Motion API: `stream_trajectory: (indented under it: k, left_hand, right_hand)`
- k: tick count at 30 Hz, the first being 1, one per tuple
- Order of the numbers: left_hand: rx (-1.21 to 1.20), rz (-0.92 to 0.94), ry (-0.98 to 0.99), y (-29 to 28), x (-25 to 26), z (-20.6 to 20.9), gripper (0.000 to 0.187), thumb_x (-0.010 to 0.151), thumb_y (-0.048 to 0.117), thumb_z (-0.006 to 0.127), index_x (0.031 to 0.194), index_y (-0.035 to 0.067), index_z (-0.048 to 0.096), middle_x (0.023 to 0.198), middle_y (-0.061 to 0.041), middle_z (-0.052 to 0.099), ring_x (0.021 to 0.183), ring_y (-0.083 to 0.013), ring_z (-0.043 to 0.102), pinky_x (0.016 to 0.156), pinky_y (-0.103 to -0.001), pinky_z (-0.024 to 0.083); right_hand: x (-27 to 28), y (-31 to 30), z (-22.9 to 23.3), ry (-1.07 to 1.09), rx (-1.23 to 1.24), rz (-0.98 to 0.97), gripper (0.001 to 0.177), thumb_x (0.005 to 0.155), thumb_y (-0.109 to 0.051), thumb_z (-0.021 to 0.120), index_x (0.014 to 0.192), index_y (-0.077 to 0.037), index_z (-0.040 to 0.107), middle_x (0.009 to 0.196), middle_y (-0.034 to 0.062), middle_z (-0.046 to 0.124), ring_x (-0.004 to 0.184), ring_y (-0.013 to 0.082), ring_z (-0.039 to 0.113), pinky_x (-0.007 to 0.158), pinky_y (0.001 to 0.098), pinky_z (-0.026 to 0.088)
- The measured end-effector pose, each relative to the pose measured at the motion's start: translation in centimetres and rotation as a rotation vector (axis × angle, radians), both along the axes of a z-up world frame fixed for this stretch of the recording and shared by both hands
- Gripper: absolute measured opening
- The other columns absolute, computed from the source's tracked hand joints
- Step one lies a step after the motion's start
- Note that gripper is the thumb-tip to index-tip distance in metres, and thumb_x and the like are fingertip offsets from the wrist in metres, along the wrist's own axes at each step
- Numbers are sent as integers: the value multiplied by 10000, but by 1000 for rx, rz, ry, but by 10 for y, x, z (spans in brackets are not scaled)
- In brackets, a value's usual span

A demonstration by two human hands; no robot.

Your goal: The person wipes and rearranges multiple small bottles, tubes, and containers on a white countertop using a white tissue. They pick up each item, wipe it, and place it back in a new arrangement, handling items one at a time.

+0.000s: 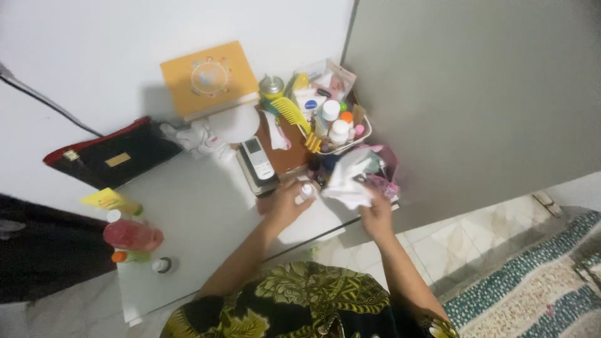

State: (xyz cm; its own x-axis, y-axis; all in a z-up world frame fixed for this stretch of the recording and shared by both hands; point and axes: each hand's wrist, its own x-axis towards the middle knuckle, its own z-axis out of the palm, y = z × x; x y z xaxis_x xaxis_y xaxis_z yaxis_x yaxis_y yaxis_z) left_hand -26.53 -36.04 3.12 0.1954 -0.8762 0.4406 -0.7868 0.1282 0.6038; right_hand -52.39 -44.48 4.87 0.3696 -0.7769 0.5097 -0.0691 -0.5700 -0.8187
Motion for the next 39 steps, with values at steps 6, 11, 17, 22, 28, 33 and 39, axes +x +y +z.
stream_trajectory:
  k: [6, 11, 17, 22, 28, 33, 39]
  left_hand:
    - [82, 171, 83, 34, 11, -88, 465, 612, 412, 887, 993, 199, 727, 853, 7, 681, 767, -206, 722, 596, -334, 567]
    - [84, 94, 358, 83, 40, -45, 445, 673, 305, 889, 1037, 120, 711, 929, -68, 701, 842, -227, 714, 661, -372, 575]
    - [75, -75, 732, 135, 63, 10, 421, 755, 161, 891, 1095, 14, 690, 1031, -167, 728, 943, -254, 702, 746, -424, 585]
    - [123, -76, 668, 158, 88, 19, 556, 704, 119, 941, 1192, 19, 693, 1067, -161, 744, 1008, -298, 737, 785, -395, 600]
    - [150, -250, 1122, 176, 99, 15, 803, 879, 41, 775, 1557, 10, 346, 1226, -154, 677, 1073, -233, 653, 914, -422, 582]
    - [121, -331, 1251, 197, 96, 66, 593, 899, 149, 781, 1377, -74, 509, 1172, -247, 625, 1121, -345, 641, 938, -522, 552]
    - [171, -373, 1436, 207, 110, 66, 617, 949, 87, 701, 1477, -54, 414, 1388, -238, 486, 1242, -437, 586, 1038, -551, 507]
  right_hand:
    - [97, 62, 100, 176, -245, 395, 540, 727, 86, 673, 1237, -78, 742, 1338, 229, 647, 1191, 488, 613, 981, 536, 517]
    - [133, 83, 72, 196, -228, 361, 445, 835, 38, 647, 1196, -193, 770, 1213, 109, 703, 1049, 346, 711, 893, 438, 603]
    - [159, 104, 76, 124, 75, 389, 461, 777, 166, 652, 1009, -179, 850, 1007, 107, 776, 842, 298, 763, 680, 370, 630]
    - [169, 114, 65, 69, 363, 424, 506, 754, 228, 549, 992, -116, 834, 936, 116, 789, 655, 165, 693, 547, 285, 568]
    - [181, 135, 46, -150, 366, 287, 461, 693, 235, 477, 924, -14, 788, 888, 162, 770, 818, 243, 704, 811, 378, 547]
    - [181, 149, 44, -184, 370, 87, 320, 835, 174, 563, 998, -14, 766, 987, 174, 757, 955, 221, 663, 914, 408, 500]
    - [199, 194, 54, -74, 239, 249, 125, 821, 48, 741, 840, -68, 787, 844, 150, 722, 788, 230, 665, 787, 424, 555]
